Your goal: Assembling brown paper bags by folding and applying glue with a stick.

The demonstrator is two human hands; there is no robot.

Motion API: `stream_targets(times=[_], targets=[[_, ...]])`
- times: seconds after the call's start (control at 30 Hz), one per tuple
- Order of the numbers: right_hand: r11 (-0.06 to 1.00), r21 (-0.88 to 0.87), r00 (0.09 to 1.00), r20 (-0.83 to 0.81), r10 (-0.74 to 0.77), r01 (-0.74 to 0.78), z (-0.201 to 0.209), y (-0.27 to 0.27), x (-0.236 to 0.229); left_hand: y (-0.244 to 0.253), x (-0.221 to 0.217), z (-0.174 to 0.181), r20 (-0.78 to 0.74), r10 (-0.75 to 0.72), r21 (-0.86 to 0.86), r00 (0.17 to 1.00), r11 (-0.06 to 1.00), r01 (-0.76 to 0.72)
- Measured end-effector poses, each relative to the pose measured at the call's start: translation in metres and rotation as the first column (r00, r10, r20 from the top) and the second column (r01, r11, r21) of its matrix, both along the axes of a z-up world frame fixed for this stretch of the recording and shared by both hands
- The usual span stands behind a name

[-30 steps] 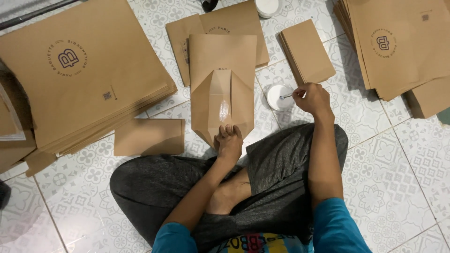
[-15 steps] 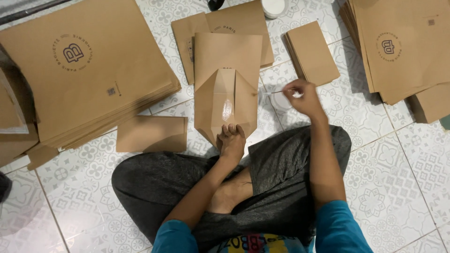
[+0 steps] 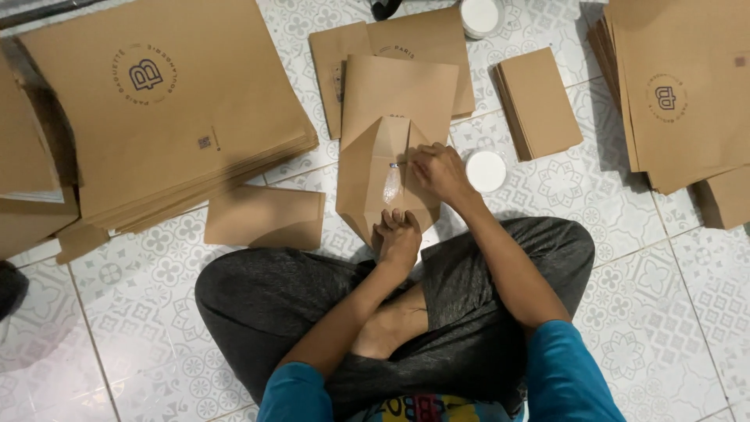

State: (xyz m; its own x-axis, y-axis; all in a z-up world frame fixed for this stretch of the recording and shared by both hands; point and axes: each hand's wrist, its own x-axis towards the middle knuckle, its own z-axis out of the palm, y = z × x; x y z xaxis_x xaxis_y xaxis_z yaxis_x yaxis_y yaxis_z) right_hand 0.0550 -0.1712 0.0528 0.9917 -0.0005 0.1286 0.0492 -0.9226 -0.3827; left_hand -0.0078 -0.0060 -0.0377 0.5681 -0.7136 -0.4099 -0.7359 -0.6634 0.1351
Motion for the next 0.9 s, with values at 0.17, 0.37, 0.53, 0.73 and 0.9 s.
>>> stream_targets(times=[0.17,0.37,0.53,0.73,0.9], targets=[[0.999,-0.033,1.0,0.029,-0.012,0.013,0.003,-0.008,0.001,0.0,0.001,0.013,0.014,-0.028,0.04,1.0,0.999,0.028],[0.999,-0.044,0.999,0.025,0.032,-0.031,-0.002,0.001,0.004,0.001,0.001,0.018,0.026,-0.037,0.036,0.999,0.999,0.037],[0.998,-0.063,0.999,0.023,0.022,-0.02,-0.024,-0.014,0.004,0.0,0.002,0.022,0.011,-0.029,0.042,1.0,0.999,0.028],[0.998,0.042,0.996,0.07,0.051,-0.054,0.002,0.006,0.003,0.001,0.001,0.03,0.038,-0.042,0.048,0.998,0.998,0.04],[0.983,0.088,0.986,0.054,0.158,-0.162,-0.02,-0.006,0.001,-0.001,0.003,0.021,-0.003,-0.038,0.062,0.999,0.997,0.039]])
